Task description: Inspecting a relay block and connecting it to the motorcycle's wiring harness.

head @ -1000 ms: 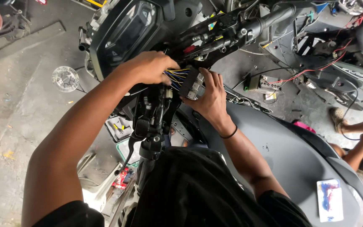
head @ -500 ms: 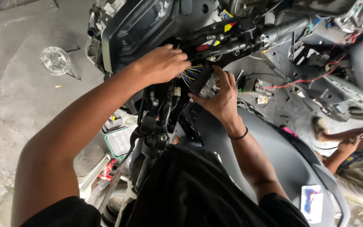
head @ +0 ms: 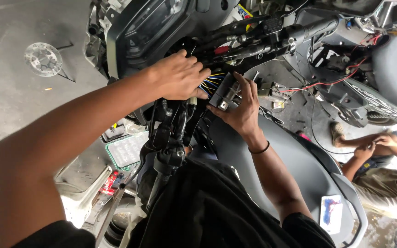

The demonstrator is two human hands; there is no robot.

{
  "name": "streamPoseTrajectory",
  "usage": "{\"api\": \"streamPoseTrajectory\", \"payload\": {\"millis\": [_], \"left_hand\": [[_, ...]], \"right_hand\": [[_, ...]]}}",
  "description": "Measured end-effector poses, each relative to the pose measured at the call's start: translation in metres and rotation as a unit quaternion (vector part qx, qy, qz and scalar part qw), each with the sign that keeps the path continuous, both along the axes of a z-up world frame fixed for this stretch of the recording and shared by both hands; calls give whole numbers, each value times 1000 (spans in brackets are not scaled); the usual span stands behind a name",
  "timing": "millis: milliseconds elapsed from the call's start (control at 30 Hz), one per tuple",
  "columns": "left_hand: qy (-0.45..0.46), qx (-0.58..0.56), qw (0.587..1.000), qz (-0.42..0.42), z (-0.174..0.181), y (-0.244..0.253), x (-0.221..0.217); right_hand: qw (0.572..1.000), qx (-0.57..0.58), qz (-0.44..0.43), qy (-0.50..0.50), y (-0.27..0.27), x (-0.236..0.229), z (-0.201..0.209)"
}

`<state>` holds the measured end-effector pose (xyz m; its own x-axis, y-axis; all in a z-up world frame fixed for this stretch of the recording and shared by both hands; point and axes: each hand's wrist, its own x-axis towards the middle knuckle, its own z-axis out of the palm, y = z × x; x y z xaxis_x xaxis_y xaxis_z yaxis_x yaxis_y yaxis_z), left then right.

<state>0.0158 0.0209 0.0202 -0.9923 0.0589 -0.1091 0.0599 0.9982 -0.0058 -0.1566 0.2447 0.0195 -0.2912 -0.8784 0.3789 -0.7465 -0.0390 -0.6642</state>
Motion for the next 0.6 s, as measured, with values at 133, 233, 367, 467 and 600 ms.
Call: {"api": "streamPoseTrajectory", "payload": {"millis": [133, 233, 367, 467, 600], "left_hand": [[89, -44, 994, -40, -29, -10, -2], [121, -44, 991, -47, -48, -14, -9], [185, -90, 976, -70, -62, -18, -5], [141, -147, 974, -99, -46, -3, 6], [110, -222, 961, -120, -20, -6, -4]], "right_hand": [[999, 31, -5, 11, -4, 7, 8], [999, 43, -25, 17, -3, 8, 1], [998, 51, -20, 30, -6, 10, 12], [991, 74, -15, 108, 7, 15, 11], [987, 68, 7, 143, -4, 12, 23]]}}
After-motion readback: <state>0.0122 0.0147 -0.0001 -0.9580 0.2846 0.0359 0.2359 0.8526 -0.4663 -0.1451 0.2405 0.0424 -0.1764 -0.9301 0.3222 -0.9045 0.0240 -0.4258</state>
